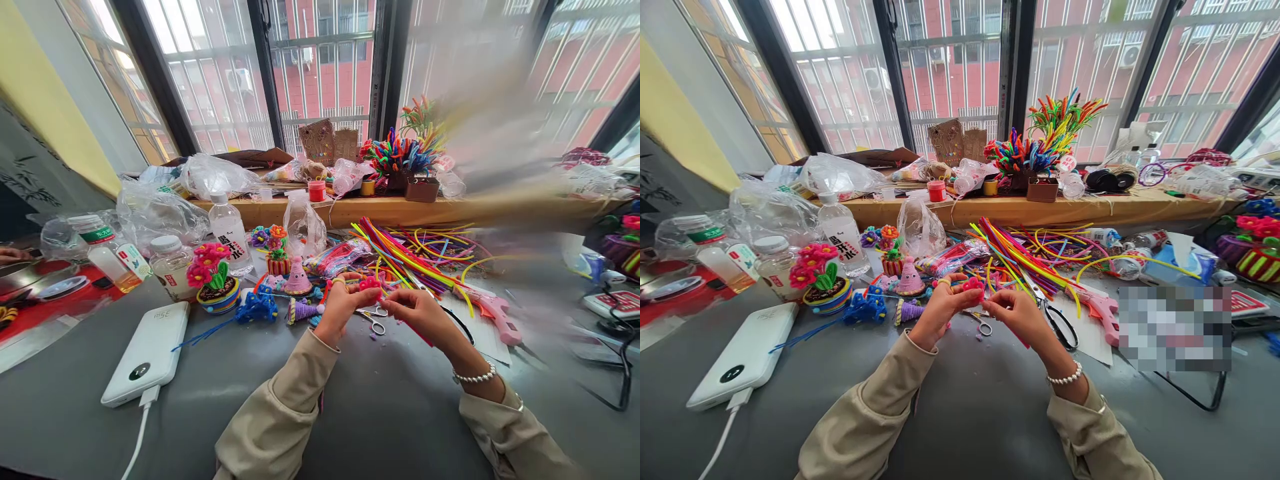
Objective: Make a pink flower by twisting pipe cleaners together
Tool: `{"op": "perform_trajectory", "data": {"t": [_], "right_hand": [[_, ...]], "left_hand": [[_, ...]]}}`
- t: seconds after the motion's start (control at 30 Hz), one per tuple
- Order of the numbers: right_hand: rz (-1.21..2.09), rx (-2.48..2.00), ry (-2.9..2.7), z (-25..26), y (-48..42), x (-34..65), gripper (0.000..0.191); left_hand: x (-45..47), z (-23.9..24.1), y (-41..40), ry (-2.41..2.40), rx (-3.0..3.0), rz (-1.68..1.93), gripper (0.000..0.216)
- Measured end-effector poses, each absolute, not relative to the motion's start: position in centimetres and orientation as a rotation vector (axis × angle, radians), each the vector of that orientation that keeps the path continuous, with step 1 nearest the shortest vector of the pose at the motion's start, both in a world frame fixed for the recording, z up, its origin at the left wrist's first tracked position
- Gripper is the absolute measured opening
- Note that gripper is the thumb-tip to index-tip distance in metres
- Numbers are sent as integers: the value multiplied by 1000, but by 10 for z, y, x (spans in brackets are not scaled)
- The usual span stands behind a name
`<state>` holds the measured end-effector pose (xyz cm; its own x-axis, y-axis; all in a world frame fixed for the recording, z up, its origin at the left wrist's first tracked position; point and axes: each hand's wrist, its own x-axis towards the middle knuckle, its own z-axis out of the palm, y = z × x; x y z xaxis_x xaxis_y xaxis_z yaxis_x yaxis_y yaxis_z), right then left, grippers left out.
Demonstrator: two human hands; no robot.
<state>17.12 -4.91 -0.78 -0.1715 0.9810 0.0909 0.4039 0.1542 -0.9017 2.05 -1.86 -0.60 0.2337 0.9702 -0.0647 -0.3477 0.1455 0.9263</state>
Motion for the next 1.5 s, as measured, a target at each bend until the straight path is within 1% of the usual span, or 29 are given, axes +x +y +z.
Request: {"op": "perform_trajectory", "data": {"t": [0.37,0.63,0.9,1.1,1.2,1.37,1.43,1.5], "right_hand": [[1105,-1277,-1720,-6,-47,183,29],[1124,-1291,-1770,-3,-49,184,30],[1192,-1311,-1850,-9,-43,183,31],[1138,-1402,-1893,-11,-41,189,32],[1045,-1508,-1960,-13,-39,187,28],[572,-1767,-2144,-26,-33,180,22],[493,-1769,-2177,-34,-30,177,21],[470,-1750,-2208,-41,-30,174,26]], "left_hand": [[15,-2,-18,866,1069,1008,55],[14,-3,-16,850,1069,936,54],[12,0,-13,902,978,1118,50],[7,-1,-9,949,1085,1096,51],[3,-1,-5,951,1082,1206,47],[-4,0,1,968,1018,1429,46],[-5,0,2,978,1010,1461,45],[-5,0,2,995,1015,1468,44]]}}
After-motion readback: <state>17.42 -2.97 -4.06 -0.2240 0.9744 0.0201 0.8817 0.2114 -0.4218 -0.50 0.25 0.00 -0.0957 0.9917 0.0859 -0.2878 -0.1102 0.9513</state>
